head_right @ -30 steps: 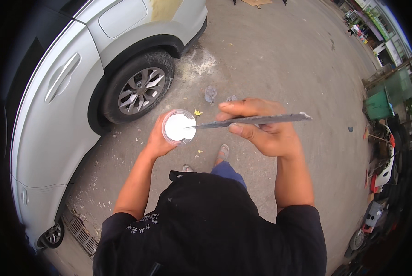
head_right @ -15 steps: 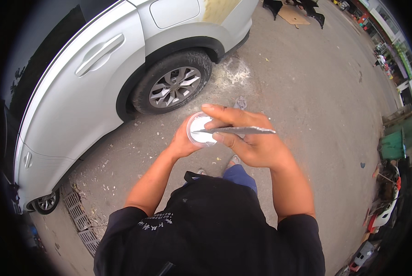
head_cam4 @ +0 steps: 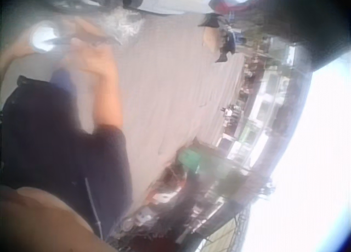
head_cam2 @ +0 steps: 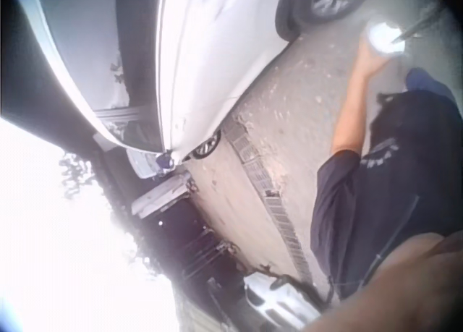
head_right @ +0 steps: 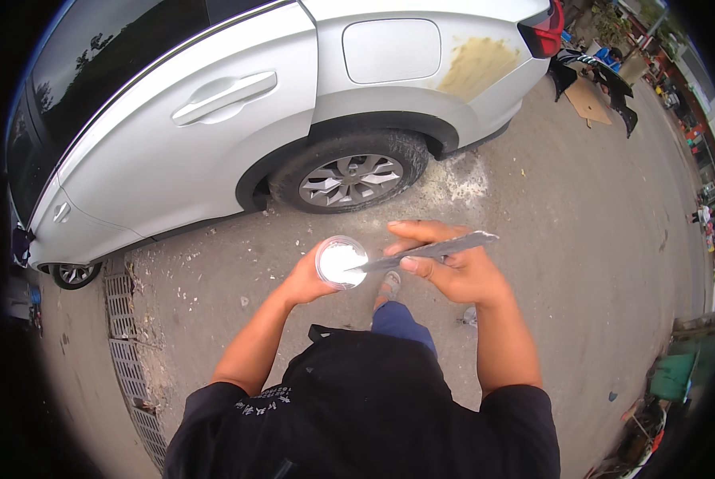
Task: The person scoops white body filler from a container using a metal spatula and applies it to a discolored area on the rear side panel of a silver car. They repeatedly load the spatula and smooth the filler over the affected surface.
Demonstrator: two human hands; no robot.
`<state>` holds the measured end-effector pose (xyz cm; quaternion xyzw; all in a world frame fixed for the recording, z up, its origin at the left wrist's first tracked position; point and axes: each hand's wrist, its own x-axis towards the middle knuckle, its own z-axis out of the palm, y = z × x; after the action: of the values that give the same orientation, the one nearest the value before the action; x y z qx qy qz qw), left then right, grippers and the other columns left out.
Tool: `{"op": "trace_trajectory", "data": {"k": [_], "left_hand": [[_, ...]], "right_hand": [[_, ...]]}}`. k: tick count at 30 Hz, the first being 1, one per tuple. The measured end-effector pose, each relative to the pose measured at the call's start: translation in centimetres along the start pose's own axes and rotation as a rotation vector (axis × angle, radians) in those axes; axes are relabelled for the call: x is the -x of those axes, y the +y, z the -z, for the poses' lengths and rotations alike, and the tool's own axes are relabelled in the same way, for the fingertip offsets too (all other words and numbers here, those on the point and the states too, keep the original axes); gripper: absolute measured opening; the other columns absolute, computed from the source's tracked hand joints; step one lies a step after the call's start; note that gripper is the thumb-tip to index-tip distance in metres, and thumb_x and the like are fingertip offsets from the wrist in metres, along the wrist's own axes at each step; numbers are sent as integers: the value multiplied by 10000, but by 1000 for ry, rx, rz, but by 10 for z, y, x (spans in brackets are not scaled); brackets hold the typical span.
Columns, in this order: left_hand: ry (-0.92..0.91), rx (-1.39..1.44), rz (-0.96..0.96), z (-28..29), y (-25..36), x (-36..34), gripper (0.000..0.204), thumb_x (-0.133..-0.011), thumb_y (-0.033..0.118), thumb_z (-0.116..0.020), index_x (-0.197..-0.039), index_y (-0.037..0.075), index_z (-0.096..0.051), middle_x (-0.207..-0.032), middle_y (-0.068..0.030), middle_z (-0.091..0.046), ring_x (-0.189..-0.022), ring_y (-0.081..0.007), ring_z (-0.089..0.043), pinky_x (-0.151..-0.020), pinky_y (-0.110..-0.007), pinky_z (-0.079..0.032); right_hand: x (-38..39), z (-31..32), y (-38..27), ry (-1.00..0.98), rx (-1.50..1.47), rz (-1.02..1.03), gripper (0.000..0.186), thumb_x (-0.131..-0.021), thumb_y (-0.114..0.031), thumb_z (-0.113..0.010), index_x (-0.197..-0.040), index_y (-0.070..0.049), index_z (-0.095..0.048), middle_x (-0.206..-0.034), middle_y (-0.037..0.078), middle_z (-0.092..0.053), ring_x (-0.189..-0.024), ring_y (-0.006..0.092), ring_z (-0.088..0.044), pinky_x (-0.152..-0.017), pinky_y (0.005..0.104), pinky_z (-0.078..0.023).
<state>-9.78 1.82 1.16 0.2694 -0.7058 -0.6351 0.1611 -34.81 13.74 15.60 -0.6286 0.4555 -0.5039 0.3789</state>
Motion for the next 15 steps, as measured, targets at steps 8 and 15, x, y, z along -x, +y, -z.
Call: {"op": "trace_trajectory", "data": {"k": [8,15], "left_hand": [[573,-683,-162,-6,7,-73,810,-638,153,-842,-1338,31,-452,-1287,-156,-539,-1203,-356,-491,-1034,-441,-401],[814,-588,-32,5,3,-83,829,-626,130,-846,-1342,25,-441,-1265,-147,-546,-1203,-326,-510,-1038,-419,-414]], "right_hand": [[-92,49,58,289,-144,-125,483,-910,-155,-674,-1333,3,-501,-1072,123,-680,-921,136,-621,-751,276,-512],[-114,40,89,349,-383,-256,550,-903,-153,-661,-1380,-13,-428,-1090,135,-657,-916,147,-644,-701,281,-571]]}}
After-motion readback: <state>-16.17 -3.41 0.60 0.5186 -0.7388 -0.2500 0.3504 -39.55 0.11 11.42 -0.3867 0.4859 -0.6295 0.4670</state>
